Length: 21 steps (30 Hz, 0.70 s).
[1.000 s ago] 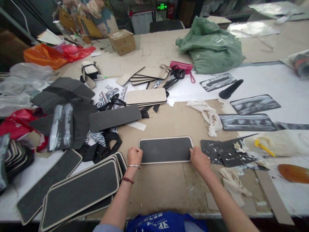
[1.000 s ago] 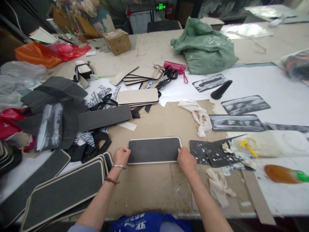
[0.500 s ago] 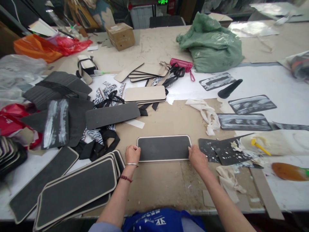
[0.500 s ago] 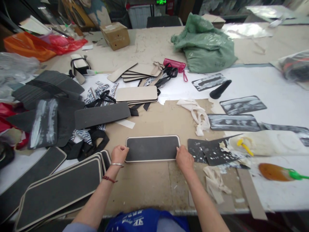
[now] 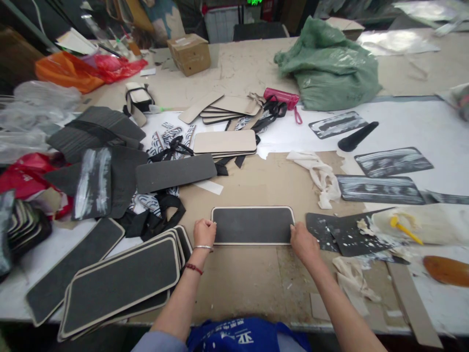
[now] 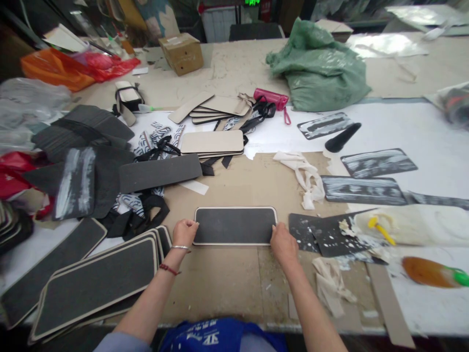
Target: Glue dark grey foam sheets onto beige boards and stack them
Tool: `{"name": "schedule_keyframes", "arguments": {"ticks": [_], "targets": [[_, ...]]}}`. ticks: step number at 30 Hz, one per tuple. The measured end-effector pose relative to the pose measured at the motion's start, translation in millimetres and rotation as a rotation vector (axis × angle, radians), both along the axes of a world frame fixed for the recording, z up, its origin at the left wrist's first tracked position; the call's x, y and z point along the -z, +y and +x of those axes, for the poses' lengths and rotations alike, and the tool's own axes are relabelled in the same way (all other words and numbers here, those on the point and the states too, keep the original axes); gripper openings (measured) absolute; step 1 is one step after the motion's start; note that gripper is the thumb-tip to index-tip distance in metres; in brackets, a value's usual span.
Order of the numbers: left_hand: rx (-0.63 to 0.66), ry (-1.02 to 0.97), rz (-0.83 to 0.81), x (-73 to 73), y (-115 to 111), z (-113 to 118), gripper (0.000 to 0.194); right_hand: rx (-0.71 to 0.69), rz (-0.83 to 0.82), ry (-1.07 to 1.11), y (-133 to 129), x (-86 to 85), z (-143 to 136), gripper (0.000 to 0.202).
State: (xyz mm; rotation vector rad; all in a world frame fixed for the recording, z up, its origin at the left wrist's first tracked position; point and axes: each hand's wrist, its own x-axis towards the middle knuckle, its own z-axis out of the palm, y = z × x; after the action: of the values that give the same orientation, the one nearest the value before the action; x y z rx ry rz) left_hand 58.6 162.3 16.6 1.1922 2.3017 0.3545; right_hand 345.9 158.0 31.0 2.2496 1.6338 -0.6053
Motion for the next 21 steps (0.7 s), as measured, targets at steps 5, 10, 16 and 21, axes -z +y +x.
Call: {"name": "schedule_keyframes", "arguments": {"ticks": [5, 10, 16, 21], "targets": [[-0.018, -0.022, 0.009, 3.0, 0, -1, 0.018, -0.001, -0.032, -0.003, 3, 5.9, 4, 0.035], [-0.029, -0.029, 0.046, 5.0, 1, -1, 0.021, 0.003, -0.050, 0.002, 3, 6.5, 4, 0.035], [-0.044, 0.024, 0.202, 6.9, -8, -2, 0.013, 0.012, -0.040, -0.023, 3, 0.2, -1, 0.036], [0.006, 0.067, 0.399, 14.1, -31, 4, 0.012, 0.032, -0.065, -0.024, 5, -1.5, -2, 0.037]]}}
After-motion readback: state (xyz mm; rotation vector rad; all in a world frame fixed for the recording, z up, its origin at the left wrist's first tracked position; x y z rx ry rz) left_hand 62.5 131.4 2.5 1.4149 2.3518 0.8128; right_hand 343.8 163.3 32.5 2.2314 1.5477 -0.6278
